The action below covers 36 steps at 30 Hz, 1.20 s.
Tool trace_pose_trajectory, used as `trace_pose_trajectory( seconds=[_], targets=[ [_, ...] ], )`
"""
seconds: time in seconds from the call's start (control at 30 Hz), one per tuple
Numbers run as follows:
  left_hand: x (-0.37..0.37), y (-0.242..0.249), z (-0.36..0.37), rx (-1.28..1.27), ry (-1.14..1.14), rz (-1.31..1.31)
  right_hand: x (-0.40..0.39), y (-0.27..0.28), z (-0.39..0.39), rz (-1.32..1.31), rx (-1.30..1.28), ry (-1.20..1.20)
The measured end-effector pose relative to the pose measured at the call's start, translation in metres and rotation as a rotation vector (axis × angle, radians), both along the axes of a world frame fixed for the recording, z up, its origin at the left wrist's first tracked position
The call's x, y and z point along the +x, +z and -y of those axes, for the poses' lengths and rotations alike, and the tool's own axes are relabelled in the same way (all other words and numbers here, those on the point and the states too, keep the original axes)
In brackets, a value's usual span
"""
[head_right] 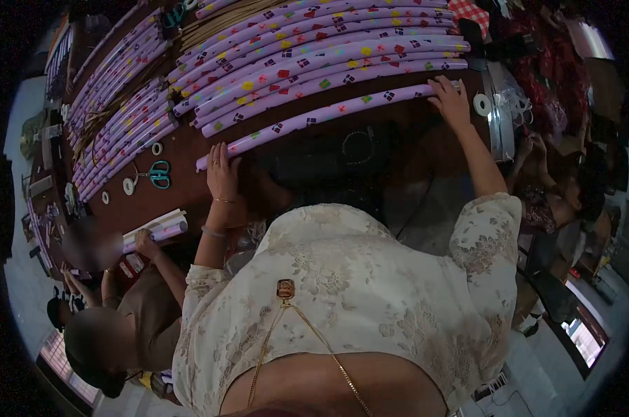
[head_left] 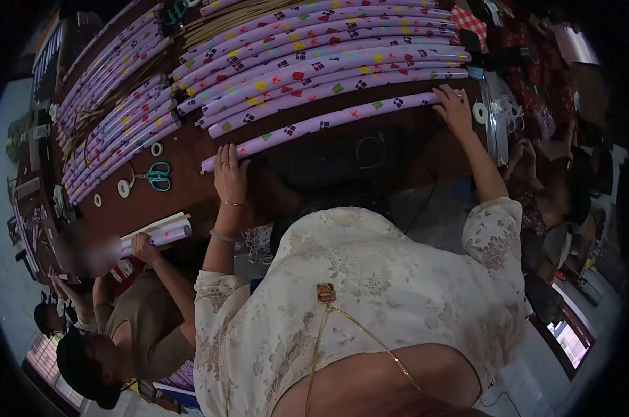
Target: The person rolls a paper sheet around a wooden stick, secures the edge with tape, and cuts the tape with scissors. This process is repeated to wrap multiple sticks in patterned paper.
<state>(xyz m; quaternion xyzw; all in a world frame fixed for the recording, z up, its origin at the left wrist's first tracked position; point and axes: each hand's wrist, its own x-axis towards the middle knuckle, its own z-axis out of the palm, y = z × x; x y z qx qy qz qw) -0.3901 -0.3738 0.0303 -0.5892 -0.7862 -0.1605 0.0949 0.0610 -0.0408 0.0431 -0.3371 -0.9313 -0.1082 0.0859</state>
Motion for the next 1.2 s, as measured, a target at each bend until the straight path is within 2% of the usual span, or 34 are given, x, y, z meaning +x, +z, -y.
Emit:
trace_pose_trajectory(
  seconds=[0.03, 0.1, 0.2, 0.27, 0.33, 0.4, 0.53, 0.63, 0.7, 0.83, 0.9, 0.93, 1.03, 1.1, 1.13, 1.2],
  targets=[
    [-0.001, 0.001, -0.002, -0.004, -0.008, 0.001, -0.001, 0.002, -0.001, 0.001, 0.005, 0.002],
    [-0.004, 0.001, -0.005, -0.005, -0.013, 0.001, -0.004, 0.005, -0.002, 0.049, -0.171, -0.141],
    [-0.013, 0.004, -0.008, -0.021, -0.008, 0.018, -0.004, 0.01, -0.013, 0.107, -0.261, -0.082],
    [-0.02, 0.008, -0.005, -0.209, -0.063, 0.089, -0.001, 0.011, -0.013, 0.102, -0.238, -0.028],
    [-0.019, 0.014, 0.005, -0.232, -0.077, 0.133, 0.0, 0.011, -0.01, 0.09, -0.204, 0.027],
    [-0.021, 0.012, 0.019, -0.204, -0.092, 0.212, 0.005, 0.008, -0.001, 0.104, -0.402, 0.0],
    [-0.032, 0.012, 0.012, -0.261, -0.102, 0.143, 0.001, 0.002, 0.0, 0.023, -0.276, 0.072],
    [-0.034, 0.02, -0.008, -0.127, -0.044, 0.092, -0.008, 0.005, -0.007, 0.029, -0.245, -0.006],
    [-0.041, 0.013, -0.013, -0.161, 0.068, 0.217, -0.01, 0.002, -0.01, 0.036, -0.255, -0.093],
    [-0.057, 0.007, -0.016, -0.209, 0.032, 0.252, -0.013, -0.002, -0.016, -0.034, -0.384, -0.177],
    [-0.063, 0.001, -0.021, -0.134, 0.009, 0.414, -0.015, -0.002, -0.018, -0.123, -0.398, -0.215],
    [-0.064, -0.001, -0.021, -0.131, 0.011, 0.416, -0.015, -0.002, -0.018, -0.121, -0.397, -0.212],
    [-0.067, -0.002, -0.025, -0.11, 0.053, 0.476, -0.02, -0.01, -0.014, -0.144, -0.31, -0.239],
    [-0.069, -0.005, -0.026, -0.127, 0.013, 0.465, -0.028, -0.013, -0.004, -0.16, -0.116, -0.273],
    [-0.07, -0.007, -0.026, -0.13, 0.018, 0.465, -0.034, -0.017, 0.003, -0.159, -0.121, -0.269],
    [-0.072, -0.009, -0.025, -0.133, 0.008, 0.422, -0.07, -0.013, 0.031, -0.355, -0.228, -0.101]
  ],
)
